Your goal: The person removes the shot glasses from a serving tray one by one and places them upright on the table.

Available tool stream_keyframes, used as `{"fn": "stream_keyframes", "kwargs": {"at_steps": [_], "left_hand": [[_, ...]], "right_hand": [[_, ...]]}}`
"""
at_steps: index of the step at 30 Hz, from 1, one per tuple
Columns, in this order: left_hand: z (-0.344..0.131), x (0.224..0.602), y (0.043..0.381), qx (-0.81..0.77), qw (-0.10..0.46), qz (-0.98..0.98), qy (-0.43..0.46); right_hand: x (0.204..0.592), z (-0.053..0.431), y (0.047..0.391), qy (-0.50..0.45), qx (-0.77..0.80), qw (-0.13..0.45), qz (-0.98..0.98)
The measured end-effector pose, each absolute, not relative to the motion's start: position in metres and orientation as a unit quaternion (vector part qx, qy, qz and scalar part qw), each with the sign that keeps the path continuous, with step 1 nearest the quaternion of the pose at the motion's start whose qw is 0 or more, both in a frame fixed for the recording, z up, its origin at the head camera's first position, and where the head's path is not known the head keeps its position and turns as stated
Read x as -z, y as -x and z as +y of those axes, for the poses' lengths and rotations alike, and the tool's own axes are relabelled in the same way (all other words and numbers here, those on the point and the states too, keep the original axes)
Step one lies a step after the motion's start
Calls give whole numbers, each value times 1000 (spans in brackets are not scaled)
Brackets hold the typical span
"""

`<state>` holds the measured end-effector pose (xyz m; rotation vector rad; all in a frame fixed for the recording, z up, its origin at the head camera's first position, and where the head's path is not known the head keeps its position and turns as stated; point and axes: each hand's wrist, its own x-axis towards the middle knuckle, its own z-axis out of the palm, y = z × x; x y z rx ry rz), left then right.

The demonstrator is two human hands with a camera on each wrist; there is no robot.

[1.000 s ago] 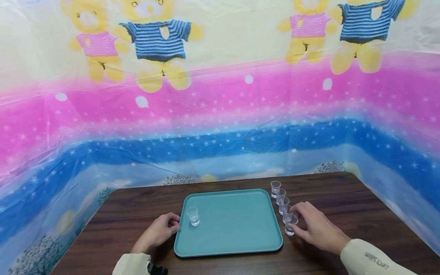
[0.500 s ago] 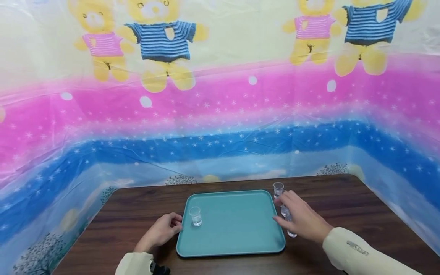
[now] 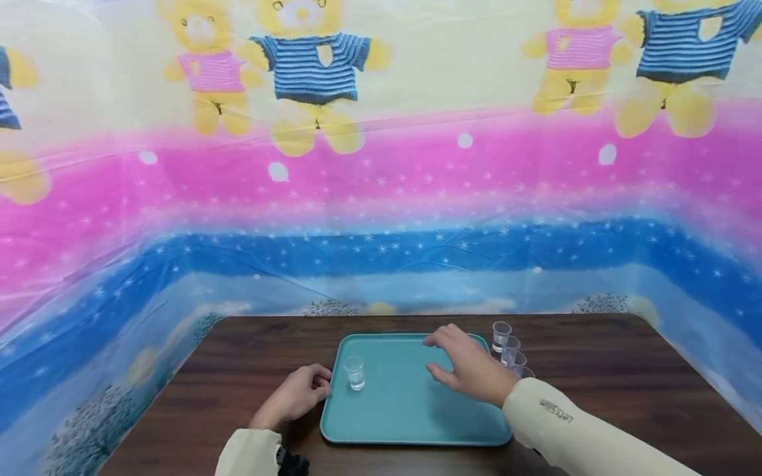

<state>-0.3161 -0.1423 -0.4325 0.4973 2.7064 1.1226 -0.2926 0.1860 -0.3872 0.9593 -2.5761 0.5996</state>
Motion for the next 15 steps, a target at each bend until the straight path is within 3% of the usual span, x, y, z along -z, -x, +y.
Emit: {"fn": "stream_keyframes", "kwargs": {"at_steps": [15], "left_hand": [[-144, 434, 314, -379, 70, 909, -162]], "right_hand": [[393, 103, 307, -357, -214, 118, -902]]}}
